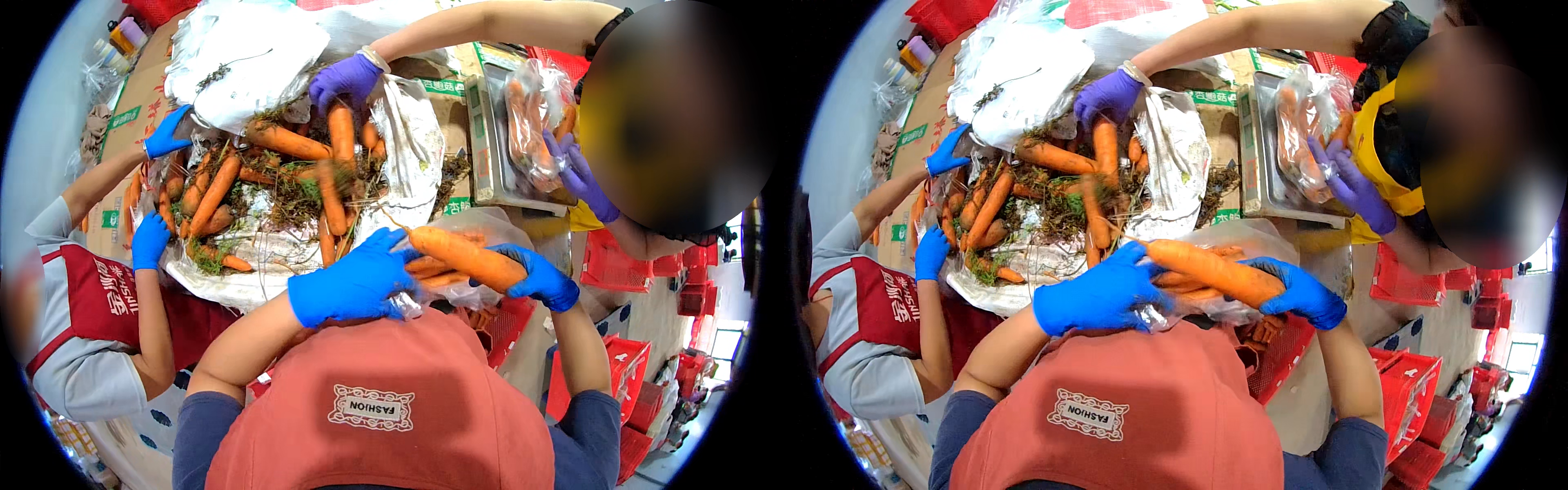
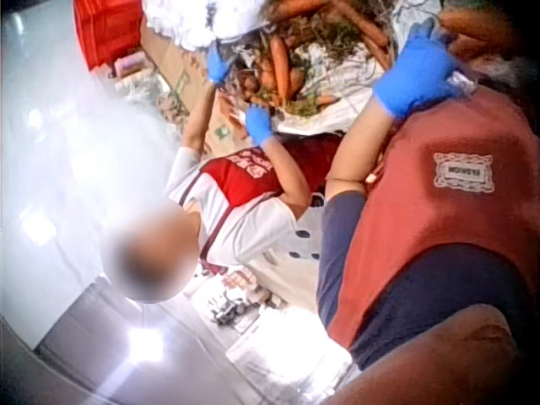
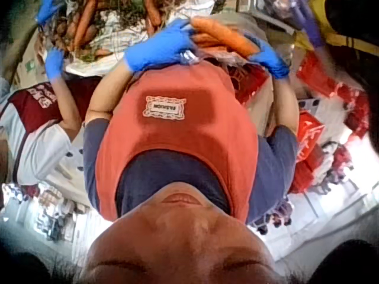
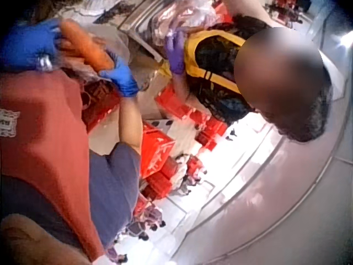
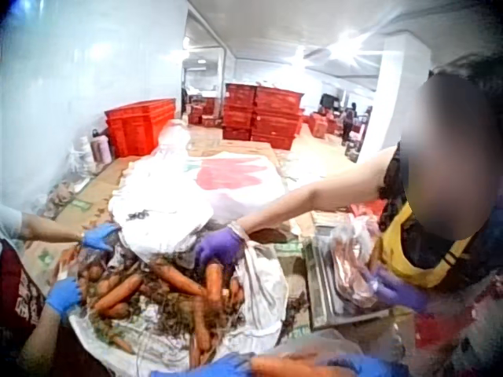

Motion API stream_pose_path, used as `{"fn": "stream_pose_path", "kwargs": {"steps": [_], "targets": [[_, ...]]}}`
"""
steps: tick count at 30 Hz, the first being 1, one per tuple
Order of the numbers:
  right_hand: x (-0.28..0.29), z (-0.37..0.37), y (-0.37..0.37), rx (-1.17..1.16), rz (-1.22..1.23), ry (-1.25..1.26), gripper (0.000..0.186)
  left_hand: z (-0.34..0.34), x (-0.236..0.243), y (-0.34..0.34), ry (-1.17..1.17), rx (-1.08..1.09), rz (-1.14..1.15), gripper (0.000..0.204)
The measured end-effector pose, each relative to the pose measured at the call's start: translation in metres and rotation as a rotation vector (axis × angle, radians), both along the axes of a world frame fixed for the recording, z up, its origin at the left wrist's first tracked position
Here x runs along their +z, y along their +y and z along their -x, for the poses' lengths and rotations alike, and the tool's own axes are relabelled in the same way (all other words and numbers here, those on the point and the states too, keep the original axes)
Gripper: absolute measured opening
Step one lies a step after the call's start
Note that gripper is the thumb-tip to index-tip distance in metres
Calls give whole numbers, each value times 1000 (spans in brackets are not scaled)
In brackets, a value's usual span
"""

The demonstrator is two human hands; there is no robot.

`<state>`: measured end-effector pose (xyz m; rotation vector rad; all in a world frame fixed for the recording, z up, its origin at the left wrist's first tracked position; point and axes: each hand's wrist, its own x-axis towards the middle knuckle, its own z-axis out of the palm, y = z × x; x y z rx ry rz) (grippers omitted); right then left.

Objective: The person sorts carrots from a large sack, removes dirt and green tops, and places them into clear plastic bags. The person works alongside two other individuals in a commercial packing area, handling the vegetables by hand to prepare them for packaging.

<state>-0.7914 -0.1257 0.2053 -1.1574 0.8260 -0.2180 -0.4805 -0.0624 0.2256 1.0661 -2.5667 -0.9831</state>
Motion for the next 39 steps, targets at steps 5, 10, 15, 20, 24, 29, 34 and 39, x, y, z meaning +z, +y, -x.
{"fn": "stream_pose_path", "kwargs": {"steps": [5,10,15,20,24,29,34,39], "targets": [[-13,43,-9,197,174,425,61,-1,-11,-4,131,-227,-17,10],[-10,28,-13,320,249,221,60,0,9,-2,-23,-272,184,14],[-8,29,-12,332,271,214,60,-5,23,0,-163,-248,323,14],[10,67,-17,301,257,381,60,-7,17,7,-179,-220,370,9],[24,79,-19,247,275,334,66,-3,7,12,-229,-40,452,18],[32,84,-16,195,149,148,65,5,-3,28,-190,249,523,36],[13,59,-18,301,175,357,63,34,-5,37,7,330,460,63],[-29,12,-11,497,286,388,63,43,4,41,127,490,224,77]]}}
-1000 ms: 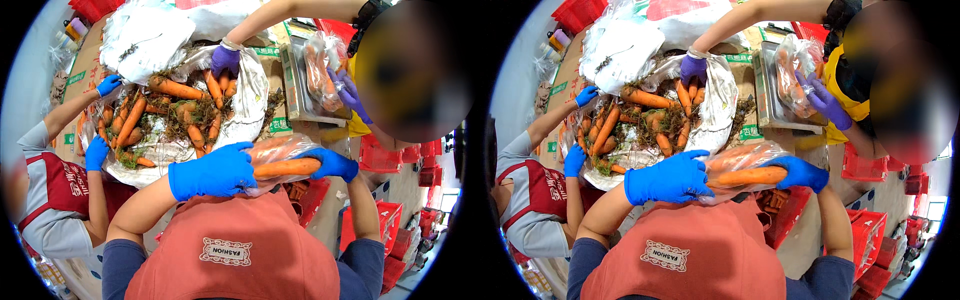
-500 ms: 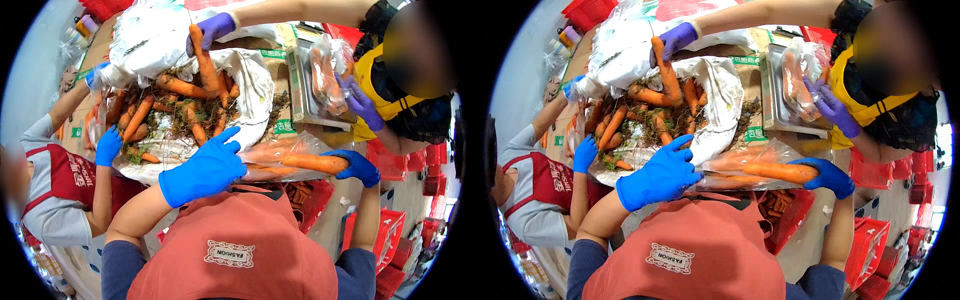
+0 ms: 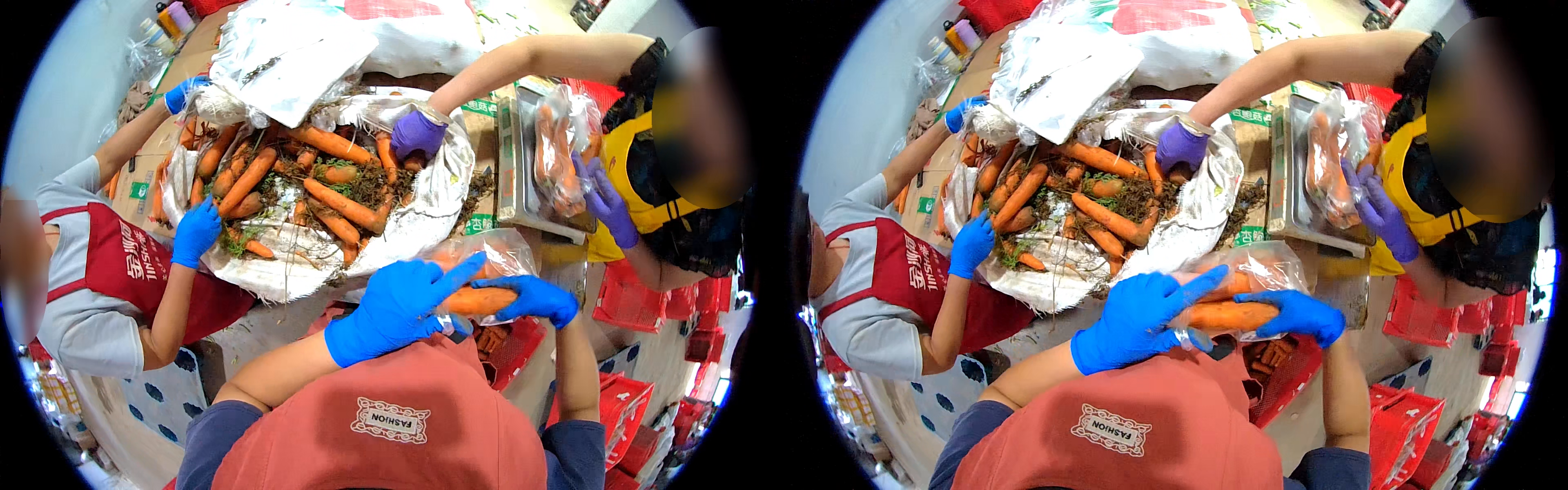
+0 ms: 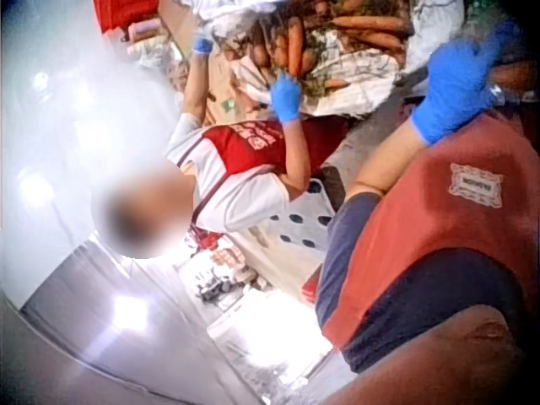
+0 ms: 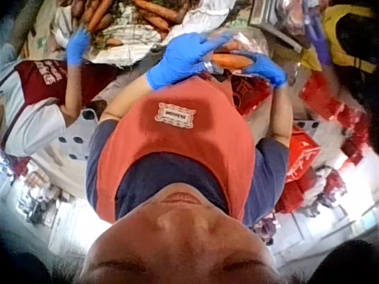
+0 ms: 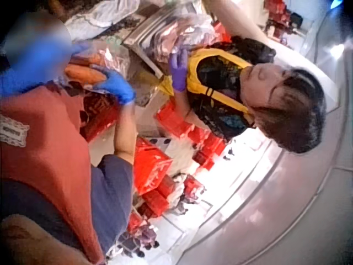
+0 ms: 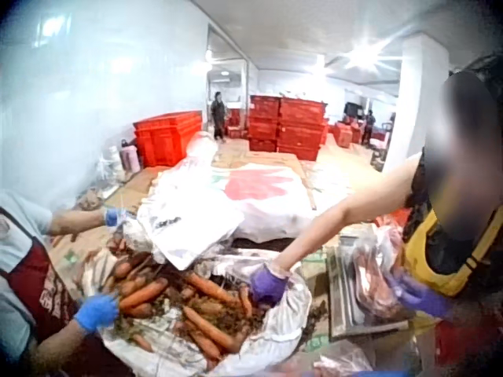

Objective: The person sorts carrots from a large sack, removes dirt and green tops, and places them into clear plastic bags. The person works alongside two other individuals in a commercial packing area, handling the vegetables by hand to prepare them for packaging.

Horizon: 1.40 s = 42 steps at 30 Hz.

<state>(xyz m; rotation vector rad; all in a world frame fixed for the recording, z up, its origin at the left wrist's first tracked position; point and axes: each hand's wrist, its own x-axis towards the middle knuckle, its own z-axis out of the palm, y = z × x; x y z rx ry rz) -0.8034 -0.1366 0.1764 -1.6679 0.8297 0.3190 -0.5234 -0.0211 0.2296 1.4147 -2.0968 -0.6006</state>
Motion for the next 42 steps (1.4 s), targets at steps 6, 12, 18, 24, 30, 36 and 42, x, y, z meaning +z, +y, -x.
{"fn": "stream_pose_path", "kwargs": {"steps": [6,12,18,24,30,36,42], "targets": [[4,11,-3,-31,509,245,53,-11,-10,13,585,162,-585,66],[55,-66,-37,-239,67,37,29,-19,-36,21,1333,204,-709,60],[-12,-271,-57,101,540,-499,32,-29,-61,21,1631,136,-656,32],[-85,-423,-91,-199,889,-275,45,-39,-85,20,1594,126,-702,29],[-72,-432,-67,-124,947,-263,47,-44,-101,21,1885,81,-754,29],[3,-349,-38,-113,628,-767,56,-48,-83,13,1884,94,-907,38],[33,-261,-37,-696,-189,-888,65,-51,-78,14,2102,204,-670,52]]}}
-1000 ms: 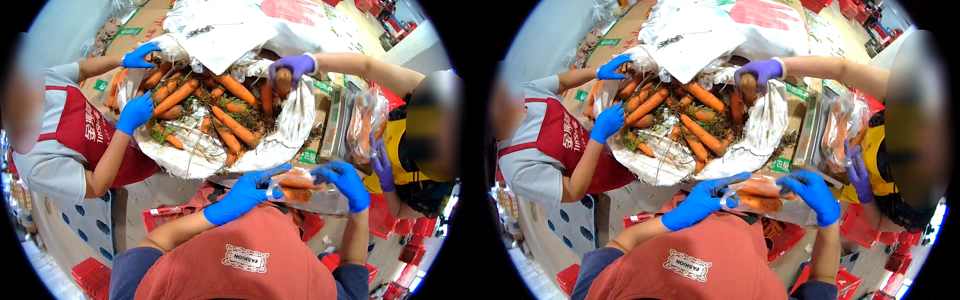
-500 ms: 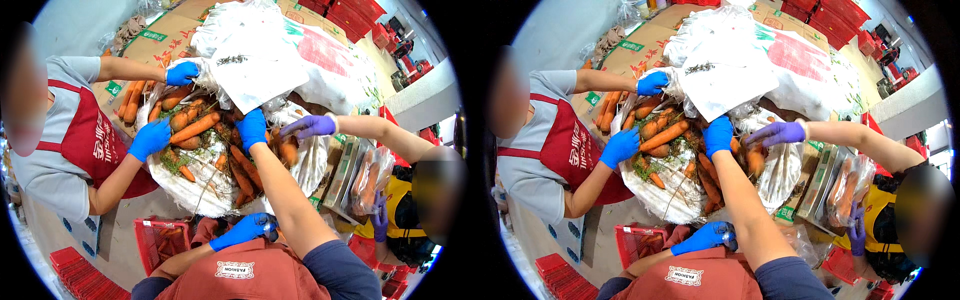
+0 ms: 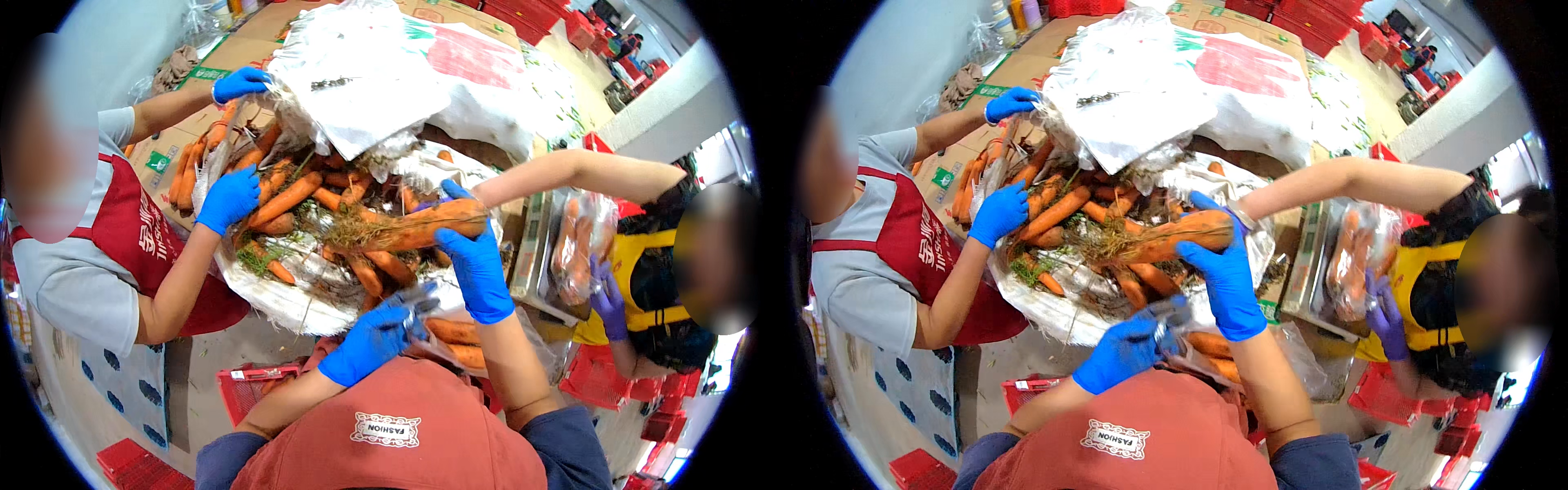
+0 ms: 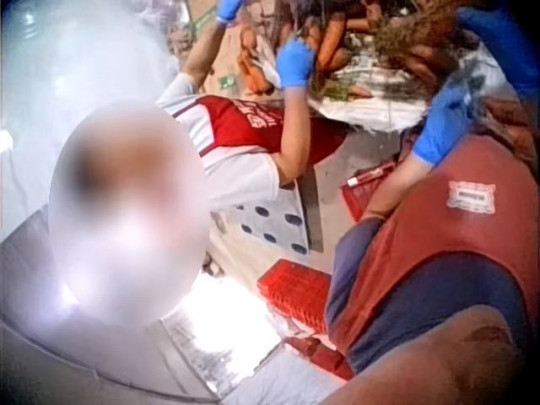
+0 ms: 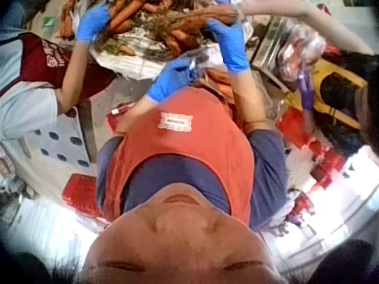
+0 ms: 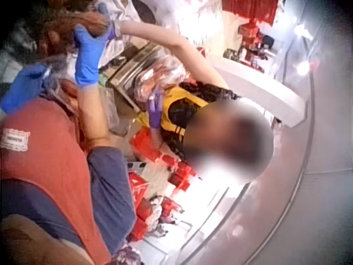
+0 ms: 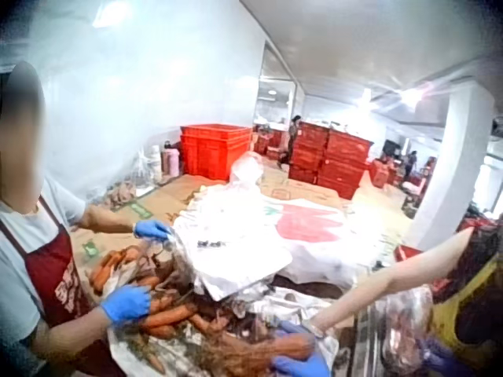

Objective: The person sorts carrots from a large sack, removes dirt and green tops, and places them into clear plastic bags. The person works alongside two other individuals in a commercial packing area, handling the vegetables by hand to prepare them for packaging.

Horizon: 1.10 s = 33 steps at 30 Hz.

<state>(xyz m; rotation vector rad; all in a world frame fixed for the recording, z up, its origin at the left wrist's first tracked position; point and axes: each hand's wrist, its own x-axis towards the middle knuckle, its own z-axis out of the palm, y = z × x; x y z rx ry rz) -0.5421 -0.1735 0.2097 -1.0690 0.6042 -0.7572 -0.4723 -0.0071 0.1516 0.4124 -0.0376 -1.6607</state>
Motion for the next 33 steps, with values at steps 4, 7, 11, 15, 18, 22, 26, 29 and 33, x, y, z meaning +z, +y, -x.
{"fn": "stream_pose_path", "kwargs": {"steps": [4,7,11,15,18,22,26,29,33], "targets": [[-10,44,32,-43,-227,-74,49,8,-18,0,78,92,20,42],[-20,60,47,-1,-235,-134,49,5,-25,-19,28,-43,54,48],[-46,57,40,-128,284,31,43,6,-22,-39,54,77,-67,52],[-76,49,28,-273,458,19,21,12,-33,-49,134,272,-200,46],[-78,37,20,-440,568,119,15,14,-42,-49,169,393,-289,41],[-64,26,20,-485,127,-364,21,9,-52,-45,110,340,-124,35],[-53,31,22,-381,-23,-539,31,5,-71,-39,20,384,-30,30],[-42,36,22,-332,-198,-711,33,4,-82,-36,-178,473,-17,29],[-7,13,26,-151,248,-416,26,1,-77,-30,-105,431,8,30]]}}
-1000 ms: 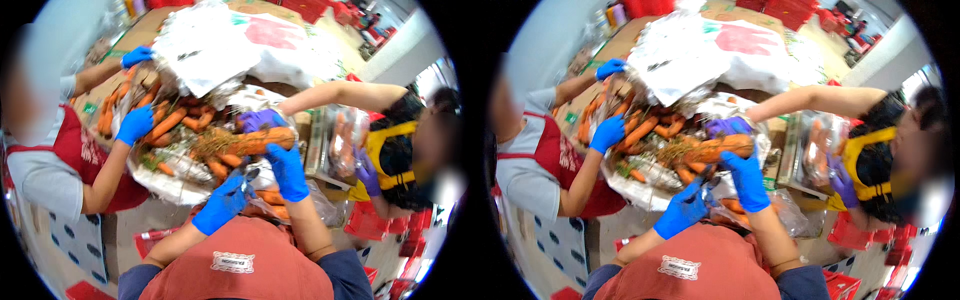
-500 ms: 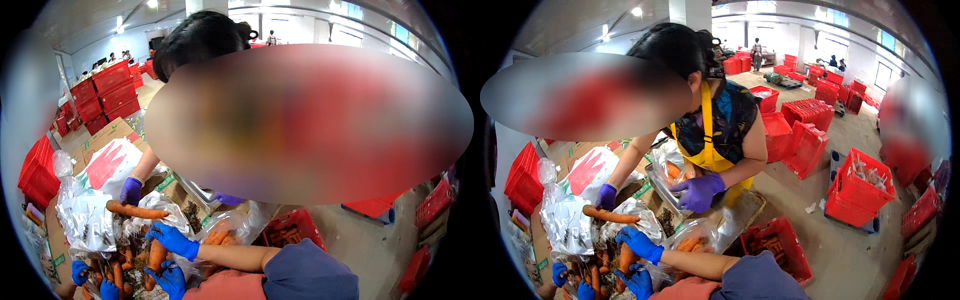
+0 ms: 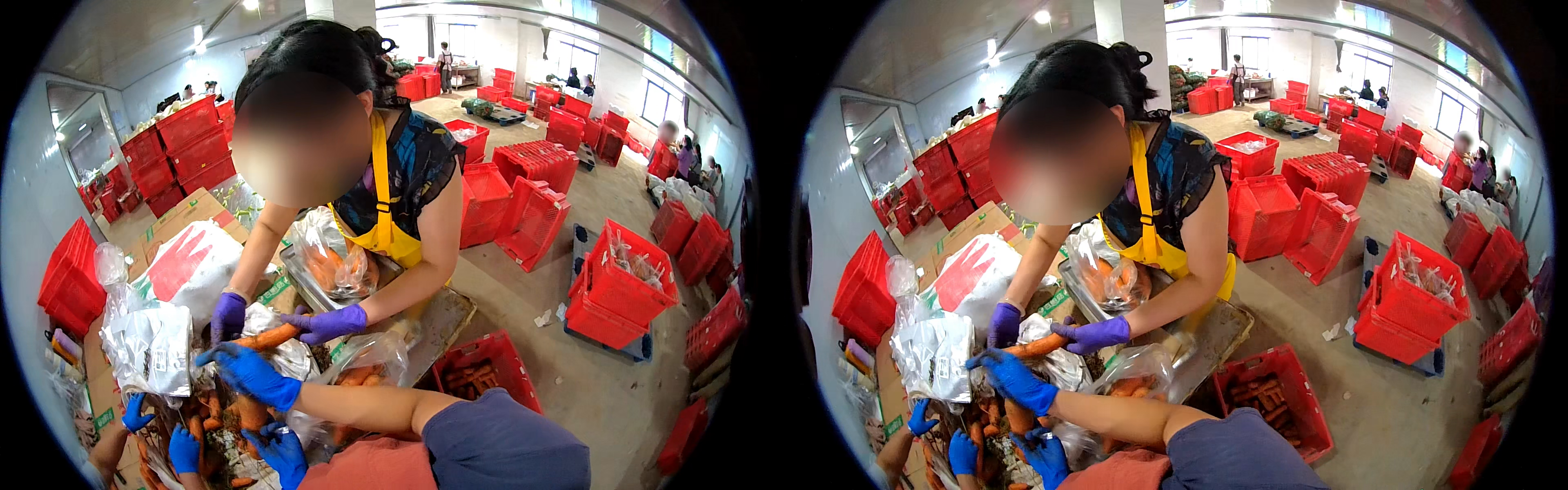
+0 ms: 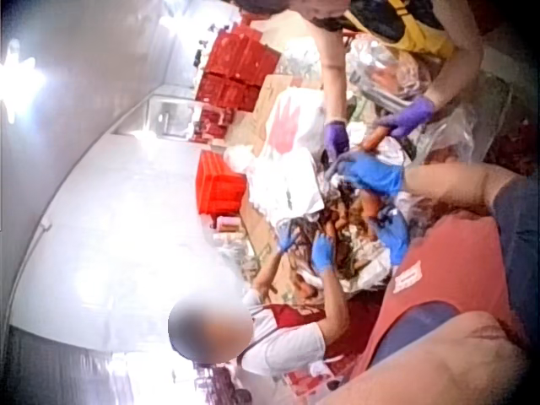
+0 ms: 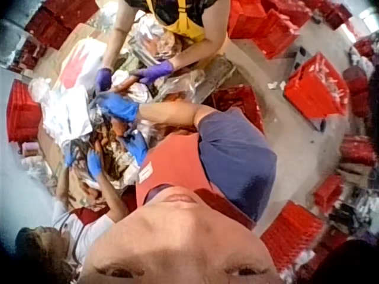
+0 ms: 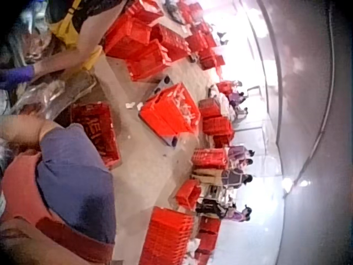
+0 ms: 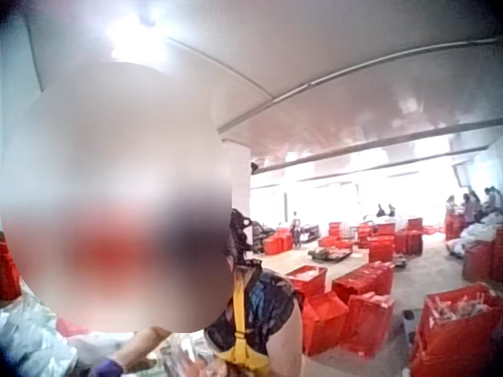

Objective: The person sorts carrots from a large sack, removes dirt and green tops, and places them into clear plastic bags. The person works alongside two other individuals in a commercial packing area, handling the vegetables by hand to prepare them for packaging.

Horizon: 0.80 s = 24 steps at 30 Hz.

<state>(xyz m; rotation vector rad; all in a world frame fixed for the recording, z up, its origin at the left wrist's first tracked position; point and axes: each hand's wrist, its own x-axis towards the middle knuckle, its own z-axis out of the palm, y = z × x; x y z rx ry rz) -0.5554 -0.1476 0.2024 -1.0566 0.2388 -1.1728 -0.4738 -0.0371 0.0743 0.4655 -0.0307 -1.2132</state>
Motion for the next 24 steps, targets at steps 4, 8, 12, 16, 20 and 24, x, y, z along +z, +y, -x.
{"fn": "stream_pose_path", "kwargs": {"steps": [4,8,12,16,20,24], "targets": [[45,-73,4,-34,349,-71,20,3,18,6,-8,-96,-30,30],[49,-137,1,51,918,517,31,10,29,13,-38,-170,-42,29],[19,-105,8,-244,997,1151,44,9,39,24,-47,-258,-22,29],[4,5,22,181,1206,1428,49,9,52,29,-24,-387,22,29],[6,83,31,149,724,1257,73,22,59,26,-17,-432,-85,25],[10,143,31,113,372,1061,59,29,69,31,-260,-597,30,50]]}}
